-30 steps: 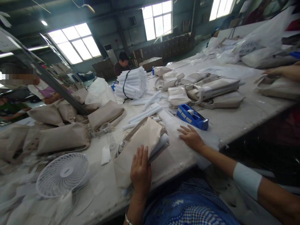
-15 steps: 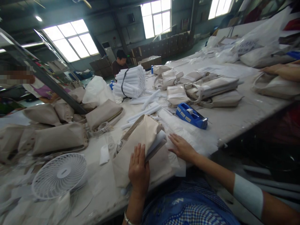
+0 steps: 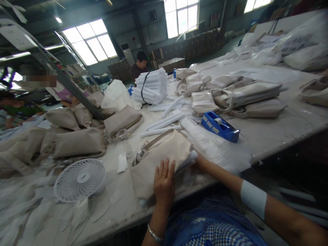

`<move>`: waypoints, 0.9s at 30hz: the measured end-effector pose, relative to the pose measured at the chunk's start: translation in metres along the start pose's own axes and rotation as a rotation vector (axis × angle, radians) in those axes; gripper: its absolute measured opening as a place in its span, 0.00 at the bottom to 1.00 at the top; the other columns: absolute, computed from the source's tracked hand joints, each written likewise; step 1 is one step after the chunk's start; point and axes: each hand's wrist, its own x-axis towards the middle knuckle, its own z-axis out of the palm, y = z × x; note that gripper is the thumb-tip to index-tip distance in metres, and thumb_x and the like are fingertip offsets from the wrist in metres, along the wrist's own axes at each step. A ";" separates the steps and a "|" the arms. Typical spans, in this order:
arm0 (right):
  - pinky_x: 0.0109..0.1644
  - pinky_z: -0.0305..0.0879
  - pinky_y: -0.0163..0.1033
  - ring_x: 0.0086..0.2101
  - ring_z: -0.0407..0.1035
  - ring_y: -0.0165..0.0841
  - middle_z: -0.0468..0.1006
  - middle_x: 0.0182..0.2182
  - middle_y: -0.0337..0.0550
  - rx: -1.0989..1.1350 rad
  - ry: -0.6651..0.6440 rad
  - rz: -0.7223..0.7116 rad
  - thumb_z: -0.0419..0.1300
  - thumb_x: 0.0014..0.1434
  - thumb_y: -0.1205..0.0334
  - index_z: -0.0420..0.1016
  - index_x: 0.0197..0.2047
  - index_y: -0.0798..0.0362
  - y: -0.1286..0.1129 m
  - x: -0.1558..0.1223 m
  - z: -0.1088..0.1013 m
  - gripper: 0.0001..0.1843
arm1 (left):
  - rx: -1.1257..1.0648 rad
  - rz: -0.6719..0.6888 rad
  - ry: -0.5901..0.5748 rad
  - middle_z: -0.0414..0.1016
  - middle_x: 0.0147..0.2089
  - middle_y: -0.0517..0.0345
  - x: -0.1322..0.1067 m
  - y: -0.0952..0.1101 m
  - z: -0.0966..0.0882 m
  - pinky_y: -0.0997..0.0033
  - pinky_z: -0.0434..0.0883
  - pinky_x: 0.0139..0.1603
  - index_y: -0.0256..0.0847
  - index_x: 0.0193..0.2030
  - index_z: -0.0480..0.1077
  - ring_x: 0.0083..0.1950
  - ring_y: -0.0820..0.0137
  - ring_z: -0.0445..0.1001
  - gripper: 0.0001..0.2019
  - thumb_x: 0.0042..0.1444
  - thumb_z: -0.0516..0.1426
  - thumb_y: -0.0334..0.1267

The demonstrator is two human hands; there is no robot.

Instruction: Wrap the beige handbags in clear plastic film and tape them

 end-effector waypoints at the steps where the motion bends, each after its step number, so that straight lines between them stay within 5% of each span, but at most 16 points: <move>1: 0.67 0.56 0.54 0.57 0.67 0.48 0.79 0.50 0.47 -0.037 -0.001 -0.008 0.65 0.55 0.61 0.81 0.42 0.52 0.001 -0.007 -0.006 0.10 | 0.006 0.003 -0.004 0.58 0.72 0.55 -0.001 0.000 0.003 0.48 0.66 0.68 0.52 0.75 0.45 0.73 0.57 0.56 0.43 0.56 0.51 0.18; 4: 0.64 0.60 0.55 0.56 0.69 0.49 0.78 0.54 0.49 -0.271 -0.069 -0.073 0.61 0.59 0.60 0.81 0.46 0.50 0.008 -0.040 -0.023 0.13 | 0.002 -0.007 0.004 0.58 0.72 0.55 -0.001 0.000 0.008 0.47 0.66 0.68 0.53 0.74 0.45 0.73 0.56 0.57 0.43 0.56 0.51 0.18; 8: 0.70 0.47 0.63 0.62 0.63 0.48 0.74 0.60 0.46 -0.530 -0.286 -0.170 0.63 0.61 0.53 0.71 0.63 0.43 0.012 -0.082 -0.033 0.27 | -0.020 -0.029 0.016 0.59 0.71 0.56 0.003 0.000 0.010 0.47 0.65 0.68 0.54 0.74 0.45 0.72 0.57 0.58 0.43 0.56 0.51 0.17; 11: 0.67 0.55 0.61 0.53 0.72 0.46 0.81 0.49 0.46 -0.557 -0.245 -0.167 0.60 0.63 0.55 0.79 0.53 0.44 0.005 -0.094 -0.027 0.16 | -0.021 -0.019 -0.017 0.58 0.72 0.55 0.004 0.000 0.007 0.47 0.64 0.69 0.53 0.75 0.44 0.73 0.57 0.56 0.43 0.57 0.51 0.18; 14: 0.46 0.73 0.48 0.37 0.76 0.42 0.82 0.34 0.45 -0.456 -0.186 0.042 0.55 0.66 0.53 0.82 0.40 0.47 -0.005 -0.101 -0.022 0.14 | -0.019 -0.011 -0.038 0.58 0.72 0.55 0.002 -0.001 0.006 0.47 0.64 0.69 0.52 0.74 0.45 0.73 0.57 0.55 0.41 0.58 0.51 0.18; 18: 0.26 0.68 0.38 0.24 0.73 0.38 0.80 0.23 0.42 -0.370 -0.407 0.342 0.58 0.63 0.51 0.81 0.33 0.49 -0.020 -0.113 -0.036 0.15 | -0.001 0.017 -0.014 0.60 0.71 0.57 -0.004 -0.001 0.009 0.49 0.64 0.69 0.52 0.72 0.53 0.73 0.58 0.56 0.36 0.60 0.52 0.19; 20: 0.30 0.71 0.41 0.28 0.76 0.42 0.83 0.28 0.45 -0.525 -0.314 0.277 0.61 0.59 0.52 0.83 0.36 0.48 -0.032 -0.111 -0.045 0.11 | 0.013 0.052 -0.022 0.60 0.71 0.58 -0.009 -0.002 0.011 0.49 0.65 0.69 0.53 0.70 0.57 0.73 0.58 0.57 0.34 0.60 0.52 0.20; 23: 0.53 0.72 0.51 0.47 0.76 0.49 0.81 0.50 0.46 -0.584 -0.056 0.007 0.62 0.60 0.55 0.80 0.53 0.42 -0.053 -0.094 -0.046 0.17 | 0.029 0.114 -0.038 0.61 0.70 0.59 -0.014 -0.008 0.012 0.48 0.65 0.69 0.54 0.68 0.61 0.72 0.58 0.58 0.33 0.60 0.53 0.21; 27: 0.73 0.45 0.56 0.67 0.55 0.46 0.63 0.67 0.37 -0.522 -0.282 -0.262 0.62 0.63 0.58 0.66 0.67 0.41 -0.049 -0.069 -0.021 0.29 | 0.049 0.160 -0.057 0.62 0.70 0.58 -0.016 -0.020 0.010 0.48 0.64 0.69 0.54 0.68 0.61 0.72 0.58 0.58 0.31 0.61 0.54 0.24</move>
